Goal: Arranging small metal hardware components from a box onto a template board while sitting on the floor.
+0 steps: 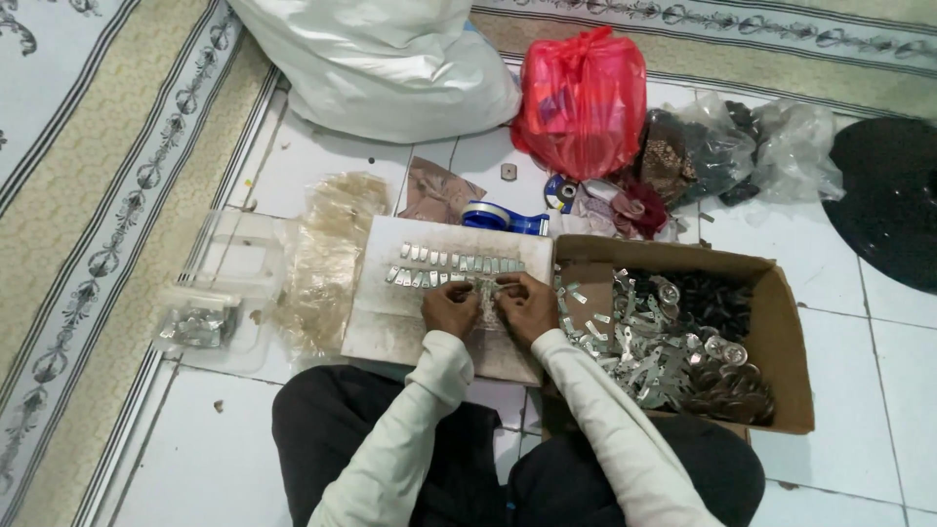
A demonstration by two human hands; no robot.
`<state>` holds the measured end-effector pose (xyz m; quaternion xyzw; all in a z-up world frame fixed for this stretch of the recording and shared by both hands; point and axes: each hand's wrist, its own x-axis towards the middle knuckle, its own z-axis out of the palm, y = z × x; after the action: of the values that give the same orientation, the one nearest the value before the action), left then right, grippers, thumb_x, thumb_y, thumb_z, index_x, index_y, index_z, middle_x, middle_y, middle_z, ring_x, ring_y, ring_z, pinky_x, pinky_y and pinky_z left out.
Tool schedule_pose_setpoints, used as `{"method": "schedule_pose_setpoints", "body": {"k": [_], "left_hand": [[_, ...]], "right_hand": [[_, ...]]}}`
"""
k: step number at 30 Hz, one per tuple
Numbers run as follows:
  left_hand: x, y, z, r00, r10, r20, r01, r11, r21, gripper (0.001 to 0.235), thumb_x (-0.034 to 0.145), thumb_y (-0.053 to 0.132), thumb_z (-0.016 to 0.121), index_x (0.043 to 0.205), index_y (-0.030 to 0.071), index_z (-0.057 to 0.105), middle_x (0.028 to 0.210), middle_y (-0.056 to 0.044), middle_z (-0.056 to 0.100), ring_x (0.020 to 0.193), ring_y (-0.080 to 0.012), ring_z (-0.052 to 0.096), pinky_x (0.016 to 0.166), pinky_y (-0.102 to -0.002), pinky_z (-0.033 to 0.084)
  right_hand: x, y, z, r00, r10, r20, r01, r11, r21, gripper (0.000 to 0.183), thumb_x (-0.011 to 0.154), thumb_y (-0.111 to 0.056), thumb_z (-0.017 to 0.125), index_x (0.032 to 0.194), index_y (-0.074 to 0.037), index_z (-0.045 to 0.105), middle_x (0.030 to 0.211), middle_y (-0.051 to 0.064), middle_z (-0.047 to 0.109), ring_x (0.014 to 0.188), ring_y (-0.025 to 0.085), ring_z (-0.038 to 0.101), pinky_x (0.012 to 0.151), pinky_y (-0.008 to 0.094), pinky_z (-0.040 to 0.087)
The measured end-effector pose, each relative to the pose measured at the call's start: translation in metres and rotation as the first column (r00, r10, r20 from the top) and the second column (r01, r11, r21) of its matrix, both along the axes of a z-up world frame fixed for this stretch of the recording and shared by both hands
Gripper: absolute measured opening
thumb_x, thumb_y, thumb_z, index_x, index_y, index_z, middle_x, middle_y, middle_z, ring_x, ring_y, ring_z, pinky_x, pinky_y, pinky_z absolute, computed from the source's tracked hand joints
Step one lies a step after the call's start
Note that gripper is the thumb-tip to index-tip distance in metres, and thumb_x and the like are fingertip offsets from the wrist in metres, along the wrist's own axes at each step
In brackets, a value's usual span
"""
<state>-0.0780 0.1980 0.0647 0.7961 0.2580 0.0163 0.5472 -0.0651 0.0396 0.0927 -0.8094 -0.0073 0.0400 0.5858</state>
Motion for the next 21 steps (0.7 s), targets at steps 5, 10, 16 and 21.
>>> {"method": "schedule_pose_setpoints", "body": {"k": [5, 10, 16, 21], "left_hand": [[0.008, 0.008, -0.020, 0.999, 0.027, 0.031, -0.028, 0.998, 0.057, 0.019, 0.076, 0.015, 0.080, 0.094, 0.010, 0.082, 0.085, -0.014, 0.079, 0.087, -0.0334, 0.077, 0.073, -0.044, 0.061], [0.006, 0.005, -0.016, 0.997, 0.027, 0.072, -0.033, 0.996, 0.088, 0.017, 0.076, 0.013, 0.080, 0.093, 0.011, 0.082, 0.084, -0.016, 0.078, 0.086, -0.0365, 0.077, 0.071, -0.044, 0.062], [-0.006, 0.010, -0.012, 0.975, 0.015, 0.220, -0.055, 0.983, 0.177, 0.017, 0.079, 0.012, 0.080, 0.094, 0.006, 0.079, 0.084, -0.020, 0.076, 0.085, -0.0411, 0.075, 0.069, -0.048, 0.063], [-0.004, 0.012, -0.033, 0.922, -0.175, 0.344, 0.047, 0.935, 0.352, 0.017, 0.079, 0.012, 0.081, 0.096, 0.012, 0.081, 0.081, -0.015, 0.075, 0.079, -0.0345, 0.074, 0.069, -0.043, 0.062]], "right_hand": [[0.008, 0.021, 0.003, 0.999, 0.033, -0.014, -0.033, 0.997, -0.073, 0.026, 0.088, -0.002, 0.073, 0.113, -0.011, 0.076, 0.092, 0.019, 0.078, 0.087, 0.032, 0.077, 0.074, 0.045, 0.064], [0.015, 0.023, -0.002, 0.998, 0.057, -0.009, -0.058, 0.995, -0.081, 0.025, 0.089, -0.007, 0.073, 0.113, -0.012, 0.075, 0.091, 0.017, 0.077, 0.083, 0.029, 0.077, 0.071, 0.044, 0.062], [0.009, 0.014, -0.010, 0.978, 0.075, 0.192, -0.038, 0.981, -0.188, 0.033, 0.087, -0.004, 0.075, 0.120, -0.008, 0.075, 0.087, 0.021, 0.072, 0.078, 0.035, 0.072, 0.068, 0.047, 0.061], [0.011, 0.015, -0.024, 0.947, 0.178, 0.266, -0.089, 0.945, -0.315, 0.032, 0.085, -0.012, 0.080, 0.116, -0.010, 0.075, 0.084, 0.016, 0.065, 0.079, 0.035, 0.071, 0.073, 0.046, 0.060]]}}
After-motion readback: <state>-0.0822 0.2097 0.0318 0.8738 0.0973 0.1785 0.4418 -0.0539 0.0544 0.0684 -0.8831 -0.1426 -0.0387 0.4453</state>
